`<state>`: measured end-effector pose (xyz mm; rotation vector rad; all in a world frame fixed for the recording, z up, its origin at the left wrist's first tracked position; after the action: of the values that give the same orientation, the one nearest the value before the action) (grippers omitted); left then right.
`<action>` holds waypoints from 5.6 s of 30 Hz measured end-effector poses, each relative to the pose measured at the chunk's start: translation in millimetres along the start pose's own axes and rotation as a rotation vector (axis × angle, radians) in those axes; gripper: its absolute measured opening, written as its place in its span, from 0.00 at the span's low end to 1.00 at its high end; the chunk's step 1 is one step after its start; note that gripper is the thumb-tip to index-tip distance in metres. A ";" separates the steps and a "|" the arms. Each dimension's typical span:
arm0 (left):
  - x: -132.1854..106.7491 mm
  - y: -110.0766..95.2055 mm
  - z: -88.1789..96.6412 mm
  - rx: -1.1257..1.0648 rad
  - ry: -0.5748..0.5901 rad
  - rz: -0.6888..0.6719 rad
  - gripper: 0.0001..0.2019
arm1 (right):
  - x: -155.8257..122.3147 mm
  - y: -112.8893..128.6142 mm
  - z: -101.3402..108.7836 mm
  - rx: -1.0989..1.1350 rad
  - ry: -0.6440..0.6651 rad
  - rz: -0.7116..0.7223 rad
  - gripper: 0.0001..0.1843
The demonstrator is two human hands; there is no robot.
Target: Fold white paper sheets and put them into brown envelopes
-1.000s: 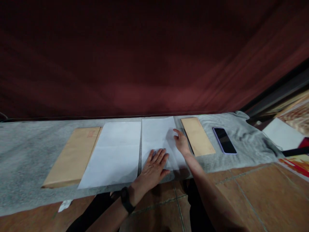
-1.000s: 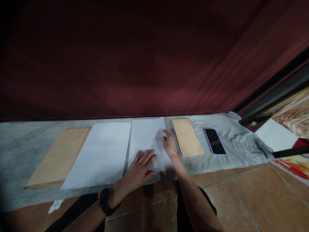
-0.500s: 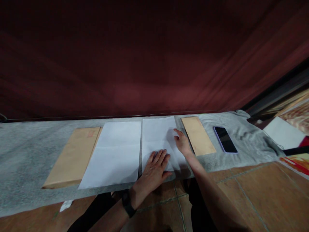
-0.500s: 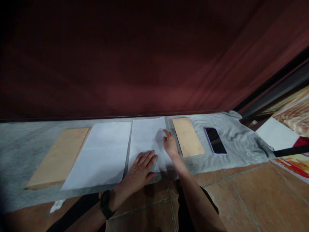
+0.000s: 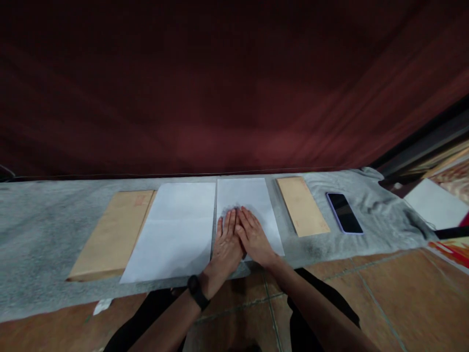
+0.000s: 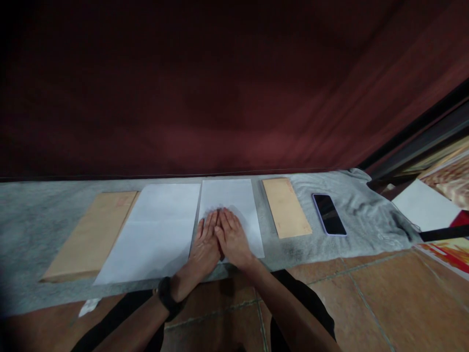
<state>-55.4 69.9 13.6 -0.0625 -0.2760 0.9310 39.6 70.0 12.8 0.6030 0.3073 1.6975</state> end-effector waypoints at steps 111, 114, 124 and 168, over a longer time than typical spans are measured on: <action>131.7 79.6 -20.7 -0.046 -0.130 0.282 0.30 | 87.3 -102.5 28.8 -0.336 -0.253 -0.310 0.33; 108.9 68.7 -9.6 -0.058 -0.125 0.267 0.29 | 72.9 -81.8 33.6 -0.311 -0.233 -0.287 0.32; 21.7 13.5 -15.1 0.023 0.013 0.064 0.29 | 3.9 -14.4 1.2 -0.313 -0.022 -0.012 0.28; -22.3 8.7 1.2 -0.060 0.009 0.052 0.28 | -64.8 -55.1 37.4 -0.397 0.080 0.033 0.34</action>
<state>-75.1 57.2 8.6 -0.1300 -0.2954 0.9739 113.3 14.7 1.1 0.2480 0.0129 1.7544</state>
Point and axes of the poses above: each hand's wrist, its own x-axis towards the middle knuckle, its own z-axis out of the back of the hand, y = z × x, the point moved 6 cm from there along x, towards the middle knuckle, and after that the axes turned 3 degrees about y, right-handed, at the moved point
